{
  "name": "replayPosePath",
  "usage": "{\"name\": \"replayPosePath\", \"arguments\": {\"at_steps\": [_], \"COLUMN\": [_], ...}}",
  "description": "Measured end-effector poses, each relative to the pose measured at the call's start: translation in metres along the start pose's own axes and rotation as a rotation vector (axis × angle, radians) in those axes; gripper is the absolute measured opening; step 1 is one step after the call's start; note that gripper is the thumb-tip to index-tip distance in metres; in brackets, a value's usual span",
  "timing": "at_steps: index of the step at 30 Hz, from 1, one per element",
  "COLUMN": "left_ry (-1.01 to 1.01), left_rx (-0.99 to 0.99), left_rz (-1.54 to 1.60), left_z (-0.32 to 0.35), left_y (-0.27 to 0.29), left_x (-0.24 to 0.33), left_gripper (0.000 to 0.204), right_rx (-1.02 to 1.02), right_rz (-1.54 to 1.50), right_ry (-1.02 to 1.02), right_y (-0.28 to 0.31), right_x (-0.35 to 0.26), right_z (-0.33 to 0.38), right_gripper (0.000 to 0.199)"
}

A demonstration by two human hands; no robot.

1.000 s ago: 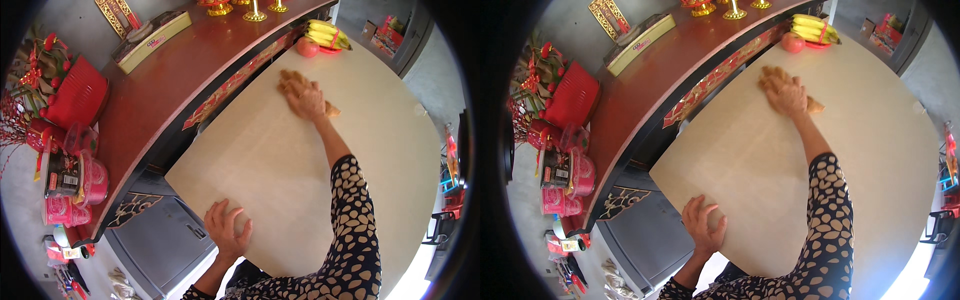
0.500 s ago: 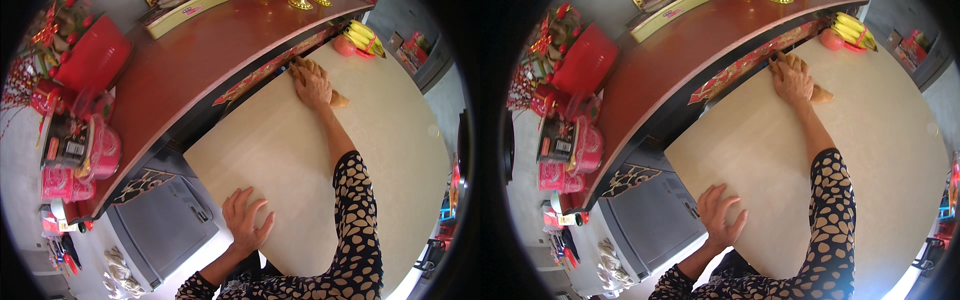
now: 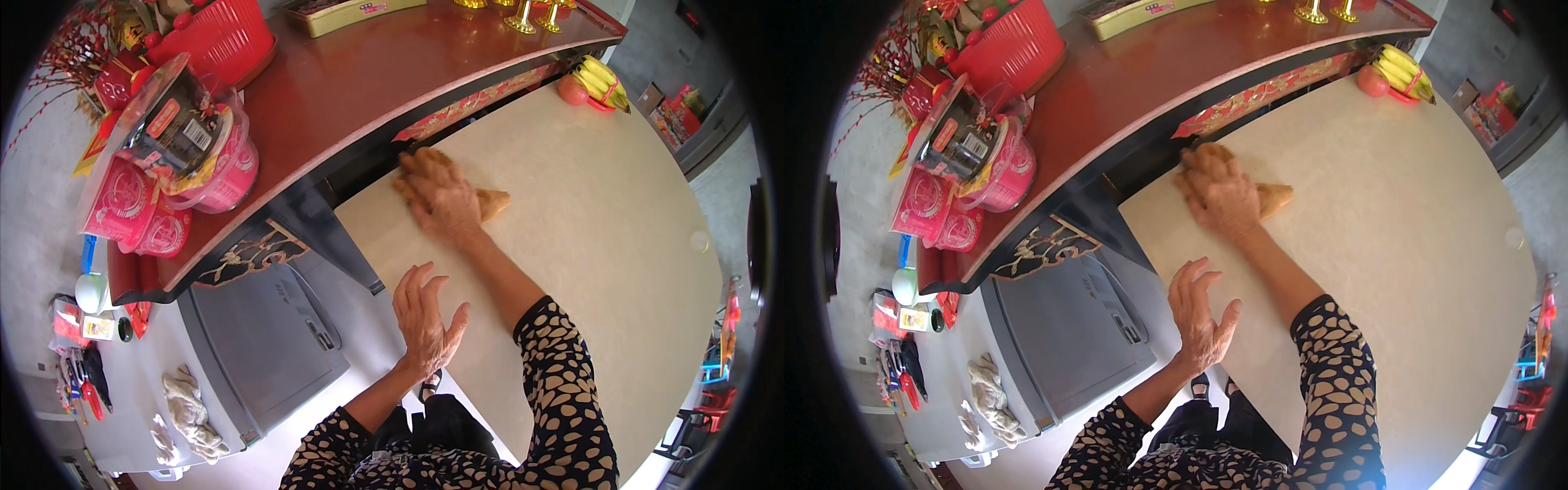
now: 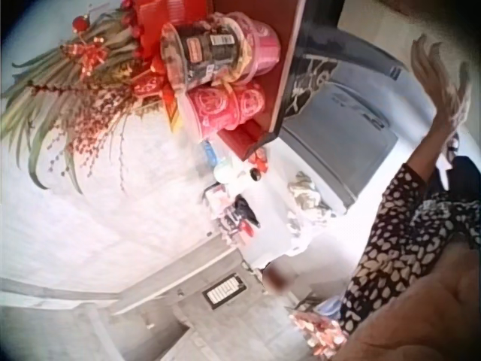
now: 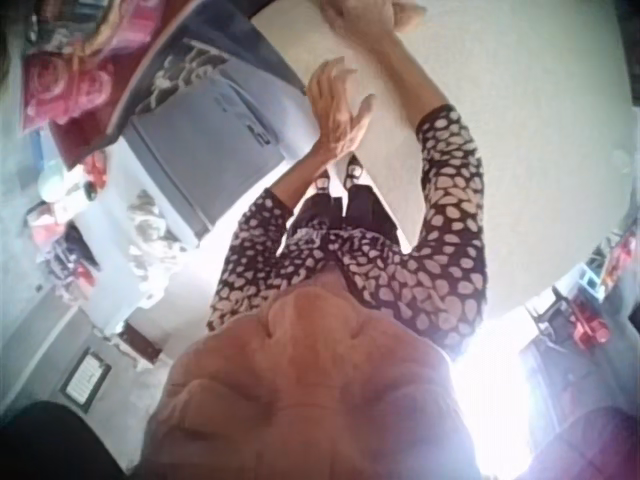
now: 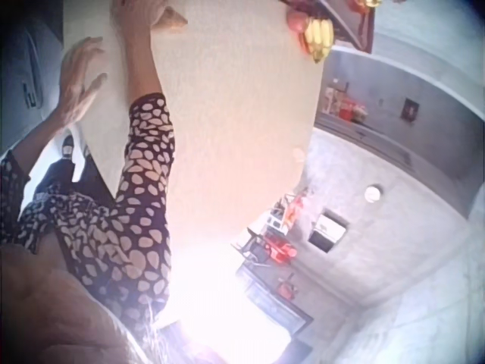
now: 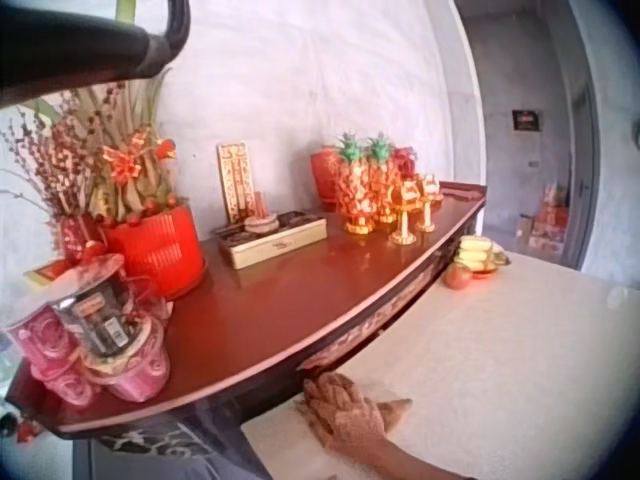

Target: The person wipes a large, light-colored tabletop with a brown cloth, moving a bunch of bananas and an apple to the side to clear the surface. The person then proceeds to wipe the vertical sides and edges of the table structure.

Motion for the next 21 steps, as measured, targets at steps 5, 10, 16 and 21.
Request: {"name": "replayPosePath", "arguments": {"at_steps": [5, 10, 16, 21], "left_ry": [0.013, 0.119, 0.130, 0.045], "left_rx": [0.069, 0.178, 0.283, 0.232], "left_rz": [0.229, 0.293, 0.320, 0.378], "left_z": [0.013, 0.023, 0.024, 0.029], "left_y": [0.004, 0.025, 0.053, 0.059], "left_x": [-0.016, -0.030, -0.029, -0.003], "left_gripper": [0.047, 0.040, 0.035, 0.034], "right_rx": [-0.052, -0.366, -0.469, -0.422], "right_rz": [-0.375, -0.174, 0.074, 0.117], "right_ry": [0.236, -0.018, -0.078, -0.168], "right_y": [-0.030, -0.024, -0.032, 0.015], "right_x": [-0.063, -0.097, -0.123, -0.135], "right_z": [-0.003, -0.018, 0.003, 0.044], "right_gripper": [0.036, 0.027, 0.029, 0.025]}}
Point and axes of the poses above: each hand's wrist, its own z-axis away from the middle knuckle, its own y-axis out of the back of the hand, x = y × z, the point moved 5 cm from there along -z, towards the middle knuckle, and after that the axes turned 9 degrees about y, right-handed, at the moved point
